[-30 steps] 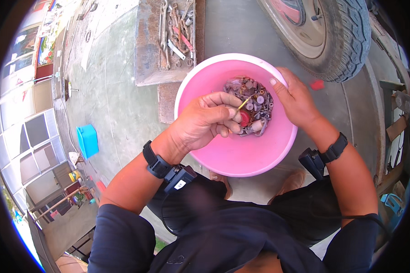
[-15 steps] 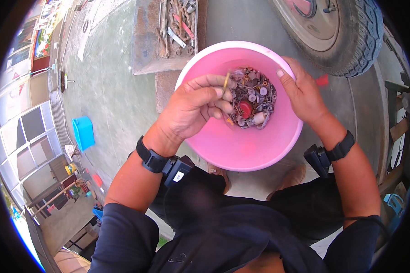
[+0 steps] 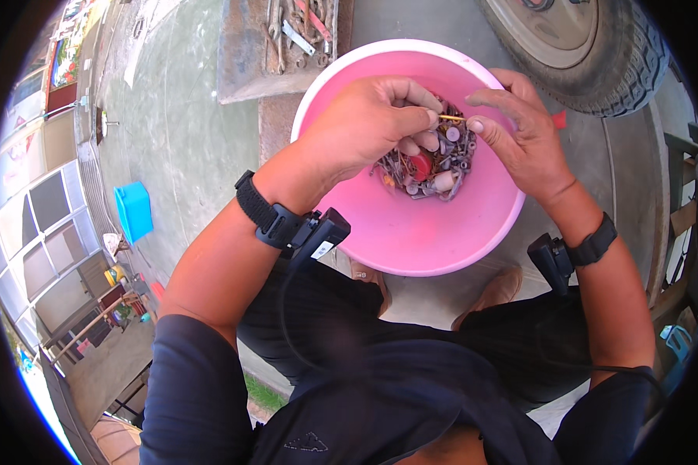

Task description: The person selects a small yellow wire from a pink bucket filled with hardware and connects it to a white electrical component inside a teal storage compartment. They then use a green power drill to secure the component within the compartment.

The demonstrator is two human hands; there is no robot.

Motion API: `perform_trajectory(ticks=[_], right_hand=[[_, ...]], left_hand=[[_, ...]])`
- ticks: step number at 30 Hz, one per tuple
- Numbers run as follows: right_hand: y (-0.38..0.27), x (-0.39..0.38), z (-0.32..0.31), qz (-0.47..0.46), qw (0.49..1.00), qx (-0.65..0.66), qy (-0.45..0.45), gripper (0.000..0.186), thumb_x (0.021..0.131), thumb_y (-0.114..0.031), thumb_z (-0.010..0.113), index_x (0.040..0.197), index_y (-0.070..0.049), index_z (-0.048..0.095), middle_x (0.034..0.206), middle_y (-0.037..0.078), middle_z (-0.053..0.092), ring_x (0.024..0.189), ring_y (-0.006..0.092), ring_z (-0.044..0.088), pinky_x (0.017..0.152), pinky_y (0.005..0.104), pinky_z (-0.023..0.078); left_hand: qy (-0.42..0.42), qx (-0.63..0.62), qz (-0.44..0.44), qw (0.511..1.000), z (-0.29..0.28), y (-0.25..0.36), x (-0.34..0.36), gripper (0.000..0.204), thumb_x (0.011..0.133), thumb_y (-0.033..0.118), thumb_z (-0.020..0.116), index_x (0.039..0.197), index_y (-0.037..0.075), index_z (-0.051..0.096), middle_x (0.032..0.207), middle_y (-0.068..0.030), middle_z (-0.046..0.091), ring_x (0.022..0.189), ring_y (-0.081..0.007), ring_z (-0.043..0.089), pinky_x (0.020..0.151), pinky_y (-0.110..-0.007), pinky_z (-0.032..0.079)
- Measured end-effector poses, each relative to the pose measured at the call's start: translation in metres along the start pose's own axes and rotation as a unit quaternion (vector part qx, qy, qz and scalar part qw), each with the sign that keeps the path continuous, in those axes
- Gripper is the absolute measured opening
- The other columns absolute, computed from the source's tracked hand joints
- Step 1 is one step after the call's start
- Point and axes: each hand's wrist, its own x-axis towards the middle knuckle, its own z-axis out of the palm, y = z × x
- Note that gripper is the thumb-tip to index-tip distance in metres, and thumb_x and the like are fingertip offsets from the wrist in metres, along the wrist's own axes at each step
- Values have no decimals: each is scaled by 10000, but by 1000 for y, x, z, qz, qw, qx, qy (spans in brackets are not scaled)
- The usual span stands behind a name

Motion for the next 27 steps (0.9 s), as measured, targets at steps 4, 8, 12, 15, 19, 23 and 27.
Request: perform_trajectory(ticks=[4,8,12,15,19,23,27], right_hand=[[4,0,1,-15,1000,-2,-9,220,873,-117,764,1085,-61,741,1201,140,630,1119,288,612,972,366,496],[5,-1,-1,-3,1000,0,-17,199,880,-74,731,1077,-47,745,1202,146,629,1122,289,615,973,368,498],[7,-4,1,8,1000,10,-12,194,889,-39,686,1076,-40,735,1205,148,625,1118,290,620,970,365,499],[5,-3,1,11,1000,1,-10,185,895,-39,670,1073,-44,722,1195,141,623,1100,289,625,958,367,501],[0,-2,1,12,1000,-1,-10,155,904,-44,657,1050,-58,708,1174,141,618,1075,300,628,935,374,507],[-1,-3,0,16,1000,-23,-9,129,911,-57,652,1030,-71,701,1163,143,615,1058,317,628,918,381,512],[0,-3,0,23,1000,-18,-11,121,916,-74,652,1028,-74,697,1162,143,614,1052,323,628,910,389,514]], left_hand=[[-7,27,14,1000,15,0,10,169,979,114,638,1099,5,686,888,-61,732,762,-93,656,704,-224,517],[-18,45,14,999,18,0,16,162,984,134,631,1077,17,693,887,-56,735,759,-82,646,704,-214,497],[-11,44,20,999,20,3,21,161,990,142,616,1069,25,693,872,-48,736,758,-77,639,708,-210,488],[-42,48,31,997,16,3,25,199,1011,200,622,1082,27,688,912,-56,741,791,-85,661,714,-217,499],[-114,28,-34,993,1,-17,37,295,1026,307,627,1094,25,680,990,-73,741,868,-123,695,750,-236,525],[-232,194,-104,947,1,-33,49,326,1014,317,622,1125,15,673,987,-106,732,914,-195,708,808,-311,555],[-278,508,-41,814,27,-62,66,286,926,167,637,1168,16,665,1059,-119,722,960,-302,699,880,-397,555]])
